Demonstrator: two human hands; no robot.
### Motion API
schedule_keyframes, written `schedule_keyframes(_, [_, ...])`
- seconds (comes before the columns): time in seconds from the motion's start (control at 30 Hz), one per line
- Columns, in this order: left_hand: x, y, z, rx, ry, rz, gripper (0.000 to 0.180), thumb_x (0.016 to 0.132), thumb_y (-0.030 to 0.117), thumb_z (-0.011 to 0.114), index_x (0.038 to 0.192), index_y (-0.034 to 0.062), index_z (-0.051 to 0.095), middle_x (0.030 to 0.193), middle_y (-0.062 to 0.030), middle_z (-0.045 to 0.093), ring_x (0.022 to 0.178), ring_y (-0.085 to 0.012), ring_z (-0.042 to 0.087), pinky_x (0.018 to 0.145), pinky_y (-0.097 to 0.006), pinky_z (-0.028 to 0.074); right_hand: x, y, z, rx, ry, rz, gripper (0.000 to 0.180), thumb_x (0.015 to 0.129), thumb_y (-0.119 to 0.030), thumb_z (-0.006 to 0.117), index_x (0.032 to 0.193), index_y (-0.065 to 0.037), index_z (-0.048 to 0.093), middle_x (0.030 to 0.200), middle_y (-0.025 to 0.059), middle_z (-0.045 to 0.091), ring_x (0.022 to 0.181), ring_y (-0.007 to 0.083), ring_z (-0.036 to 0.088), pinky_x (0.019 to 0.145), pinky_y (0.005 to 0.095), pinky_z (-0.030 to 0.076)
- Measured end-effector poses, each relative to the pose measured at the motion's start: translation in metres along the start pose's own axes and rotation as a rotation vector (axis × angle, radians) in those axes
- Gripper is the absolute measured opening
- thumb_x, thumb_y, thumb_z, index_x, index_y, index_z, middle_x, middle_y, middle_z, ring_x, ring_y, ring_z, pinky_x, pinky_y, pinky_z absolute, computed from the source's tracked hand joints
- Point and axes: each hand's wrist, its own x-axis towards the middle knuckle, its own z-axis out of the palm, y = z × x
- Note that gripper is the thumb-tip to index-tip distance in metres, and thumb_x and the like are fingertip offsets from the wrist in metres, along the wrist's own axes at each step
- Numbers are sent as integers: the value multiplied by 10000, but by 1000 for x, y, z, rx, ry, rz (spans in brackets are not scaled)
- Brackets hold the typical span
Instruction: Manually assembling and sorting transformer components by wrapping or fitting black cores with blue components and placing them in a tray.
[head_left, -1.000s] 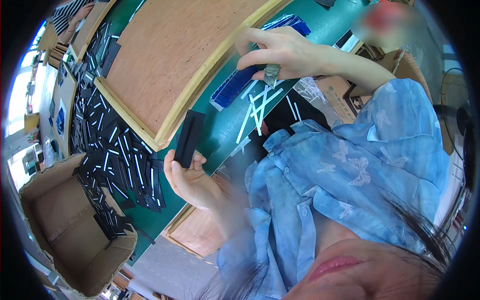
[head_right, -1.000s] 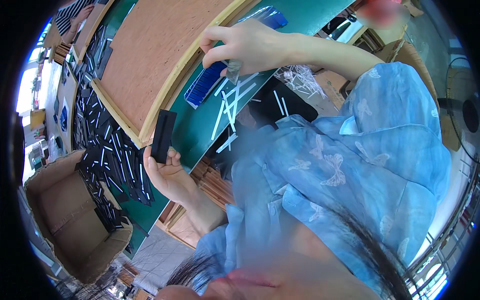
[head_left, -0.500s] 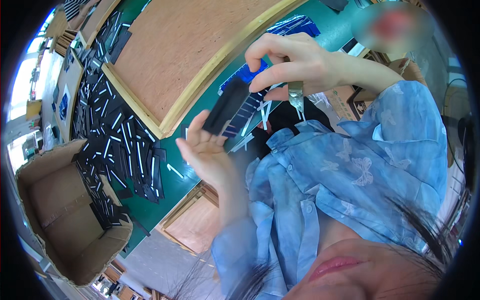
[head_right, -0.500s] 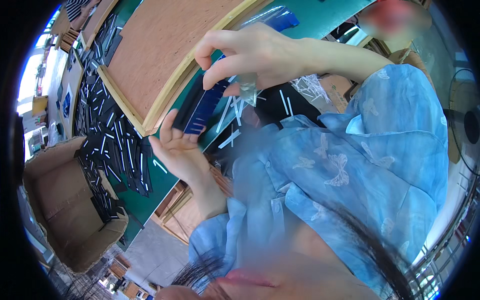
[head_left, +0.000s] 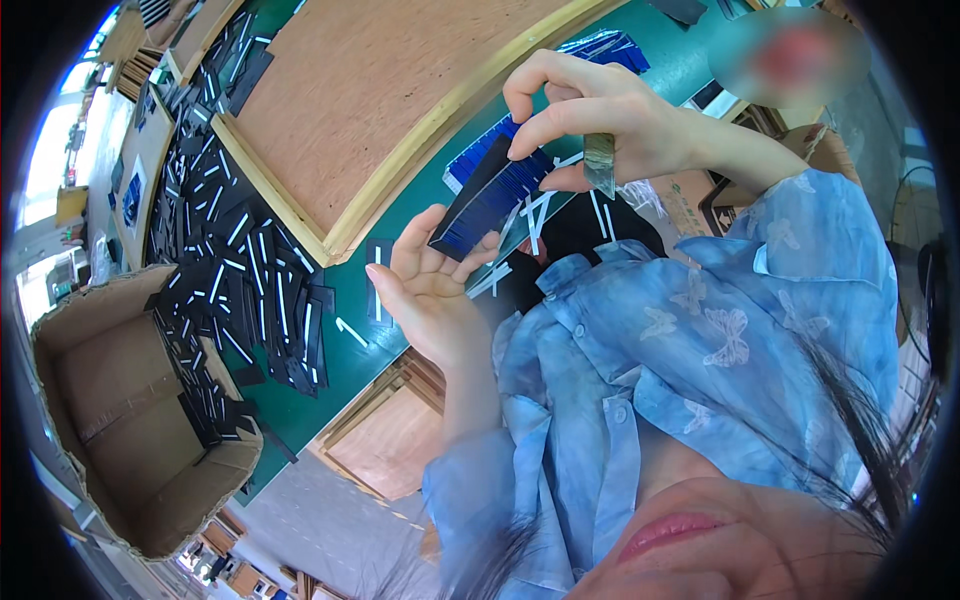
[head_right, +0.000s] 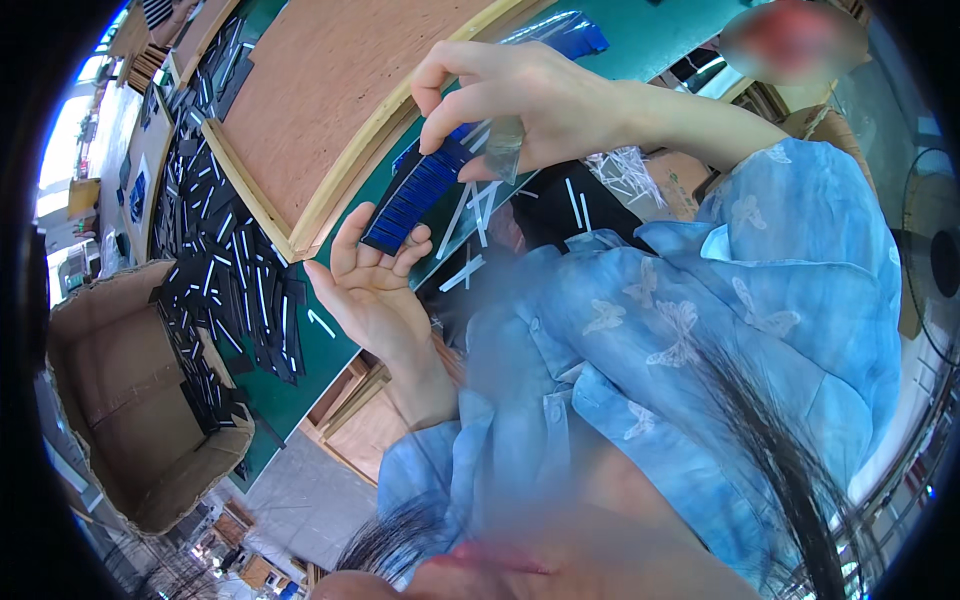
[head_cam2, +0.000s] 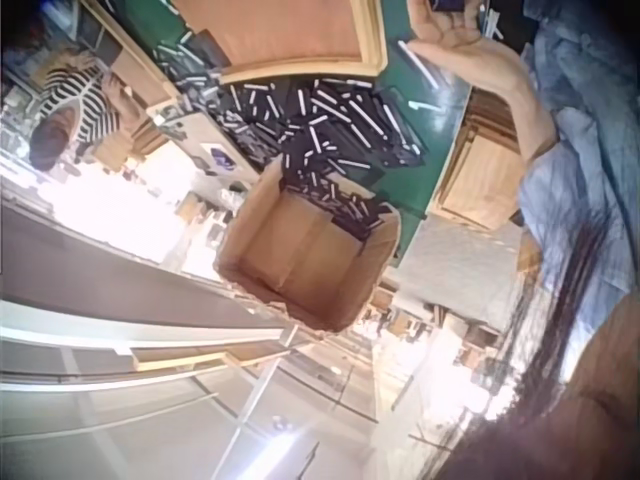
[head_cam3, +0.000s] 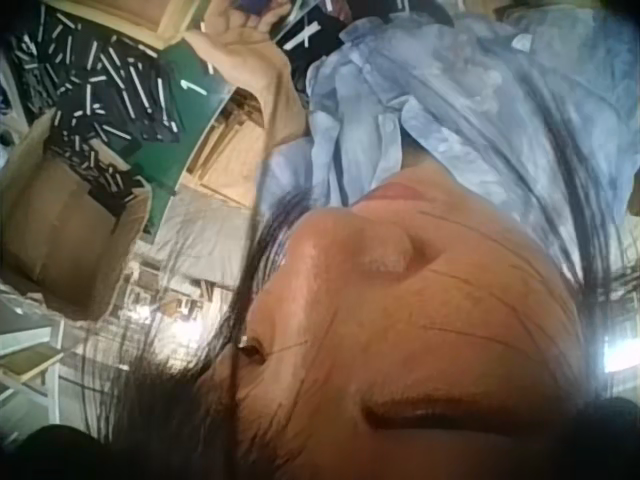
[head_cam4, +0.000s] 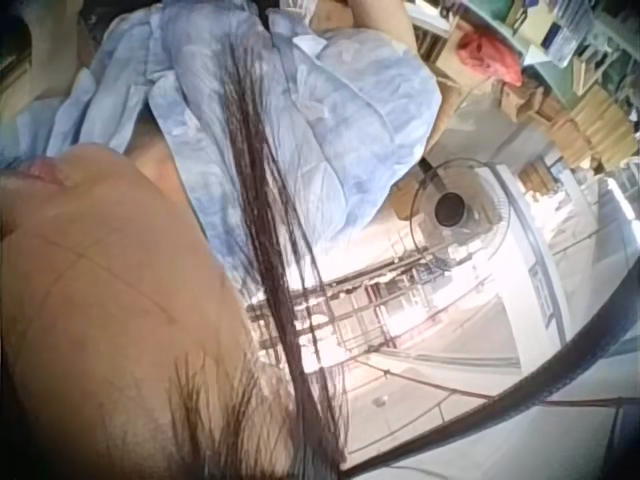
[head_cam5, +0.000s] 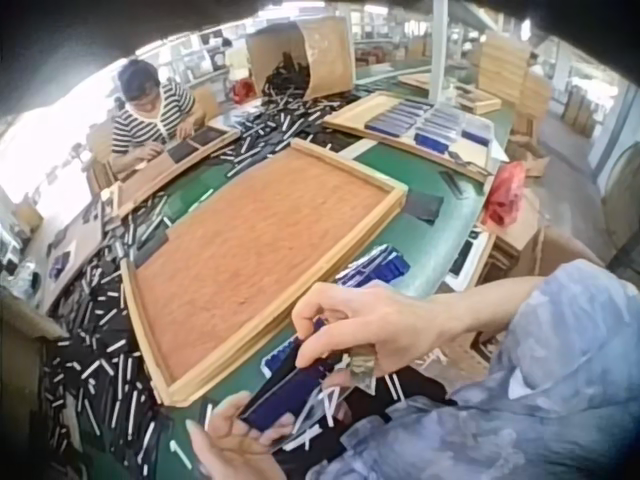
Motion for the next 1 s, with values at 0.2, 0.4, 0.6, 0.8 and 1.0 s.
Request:
schedule_keyframes(0.2, [-1, -1, 2, 5, -19, 6, 681, 971, 507, 180, 1141, -59, 517, 963, -231, 627, 764, -305, 651, 660, -334, 551, 1, -10, -4, -8, -19, 97, 429, 594, -54, 794, 975, -132, 613, 988, 29, 503, 730, 190, 546, 618, 307, 463])
schedule_keyframes(0.4, [-1, 0, 3, 17, -5, -1, 649, 977, 479, 195, 1144, -65, 506, 966, -236, 624, 766, -309, 653, 658, -334, 554, 0, -10, -5, -5, -6, 95, 409, 603, -59, 793, 966, -130, 618, 991, 28, 501, 708, 188, 548, 615, 306, 464])
schedule_keyframes(0.6, [-3, 1, 6, 43, 1, 7, 639, 979, 464, 195, 1140, -76, 494, 969, -247, 619, 762, -313, 654, 650, -324, 555, -1, -8, -3, -9, -10, 56, 419, 608, -43, 790, 988, -107, 626, 1008, 46, 490, 637, 150, 460, 559, 274, 397])
schedule_keyframes(0.8, [-4, 1, 6, 34, 10, -7, 634, 980, 461, 197, 1136, -77, 494, 974, -248, 619, 769, -318, 654, 651, -327, 558, -2, -12, -7, -21, -13, 62, 415, 610, -46, 792, 986, -103, 627, 1011, 48, 491, 659, 153, 462, 570, 276, 400])
schedule_keyframes(1.0, [-4, 0, 5, 51, -24, 15, 627, 982, 449, 193, 1138, -77, 496, 979, -248, 621, 775, -323, 655, 655, -332, 559, 0, -15, -7, -5, -22, 91, 404, 609, -57, 794, 968, -121, 619, 1004, 36, 499, 758, 199, 552, 645, 306, 471])
